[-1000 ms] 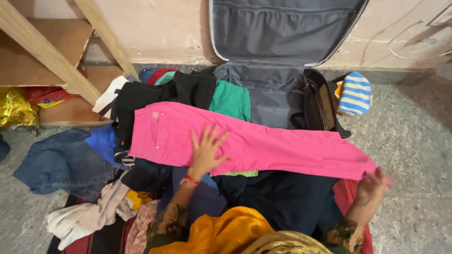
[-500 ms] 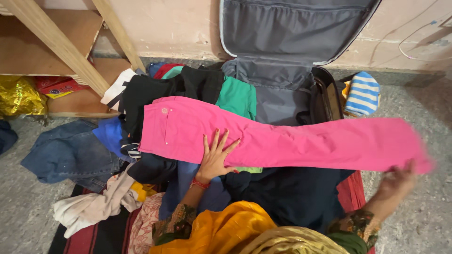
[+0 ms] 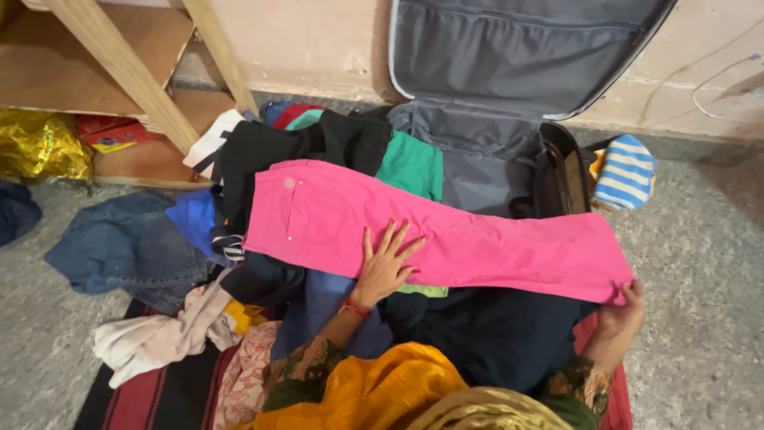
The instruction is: The person folds several pairs of trousers (green, pink, black, and blue) and places them into an open suitcase. The person handles each garment one at a time, folding them neatly before stacking them inside the suitcase.
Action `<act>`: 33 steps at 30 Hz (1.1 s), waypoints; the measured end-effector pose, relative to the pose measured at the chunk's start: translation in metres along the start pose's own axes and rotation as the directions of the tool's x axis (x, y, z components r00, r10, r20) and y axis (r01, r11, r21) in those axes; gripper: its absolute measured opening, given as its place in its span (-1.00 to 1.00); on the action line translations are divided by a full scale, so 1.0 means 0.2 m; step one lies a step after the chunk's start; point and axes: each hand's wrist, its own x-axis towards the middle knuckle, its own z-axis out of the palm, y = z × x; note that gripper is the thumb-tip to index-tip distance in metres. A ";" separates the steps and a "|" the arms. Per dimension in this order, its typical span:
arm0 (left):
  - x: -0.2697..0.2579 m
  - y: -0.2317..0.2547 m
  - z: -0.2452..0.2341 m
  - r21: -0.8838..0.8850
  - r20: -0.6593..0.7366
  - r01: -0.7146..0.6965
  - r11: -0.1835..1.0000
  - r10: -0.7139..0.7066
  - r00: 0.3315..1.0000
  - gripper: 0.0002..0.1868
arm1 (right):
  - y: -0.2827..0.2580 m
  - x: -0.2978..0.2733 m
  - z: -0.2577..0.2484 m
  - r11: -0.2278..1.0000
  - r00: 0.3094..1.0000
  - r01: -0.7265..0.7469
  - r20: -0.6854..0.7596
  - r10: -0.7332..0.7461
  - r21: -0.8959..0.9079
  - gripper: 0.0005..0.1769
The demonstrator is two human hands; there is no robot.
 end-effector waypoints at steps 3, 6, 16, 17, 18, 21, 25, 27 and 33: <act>-0.01 -0.03 0.04 -0.001 -0.004 -0.002 1.000 0.002 1.000 -0.30 | -0.09 0.11 0.16 0.964 0.989 0.124 -0.044 -0.138 -0.236 -0.28; -0.03 -0.11 0.12 -0.165 -0.060 -0.029 0.986 0.020 0.998 -0.38 | -0.13 0.01 0.45 0.800 0.889 0.448 0.298 -0.348 -0.400 -0.09; -0.14 -0.50 0.21 -0.757 -0.179 -0.412 -0.508 -0.446 0.877 -0.17 | 0.50 -0.98 1.73 0.445 -0.001 0.873 0.910 0.414 -0.201 -0.11; -0.17 -0.51 0.23 -0.724 -0.133 -0.428 -0.541 -0.499 0.856 -0.19 | 0.59 -1.07 1.77 0.563 -0.106 0.814 0.916 0.386 -0.143 -0.15; -0.19 -0.53 0.26 -0.700 -0.084 -0.444 -0.559 -0.554 0.828 -0.21 | 0.66 -1.15 1.79 0.670 -0.207 0.737 0.917 0.341 -0.083 -0.18; -0.26 -0.56 0.36 -0.682 0.049 -0.459 -0.569 -0.662 0.748 -0.25 | 0.76 -1.31 1.73 0.730 -0.260 0.665 0.869 0.420 -0.154 -0.21; -0.28 -0.61 0.44 -0.674 0.087 -0.474 -0.566 -0.698 0.711 -0.31 | 0.79 -1.31 1.57 0.672 -0.111 0.695 0.884 0.453 -0.257 -0.34; -0.27 -0.64 0.43 -0.664 0.085 -0.481 -0.572 -0.697 0.712 -0.33 | 0.78 -1.26 1.46 0.595 0.009 0.742 0.891 0.453 -0.310 -0.40; -0.18 -0.64 0.36 -0.640 0.071 -0.481 -0.599 -0.670 0.739 -0.38 | 0.71 -1.07 1.14 0.305 0.394 0.851 0.904 0.167 -0.428 -0.39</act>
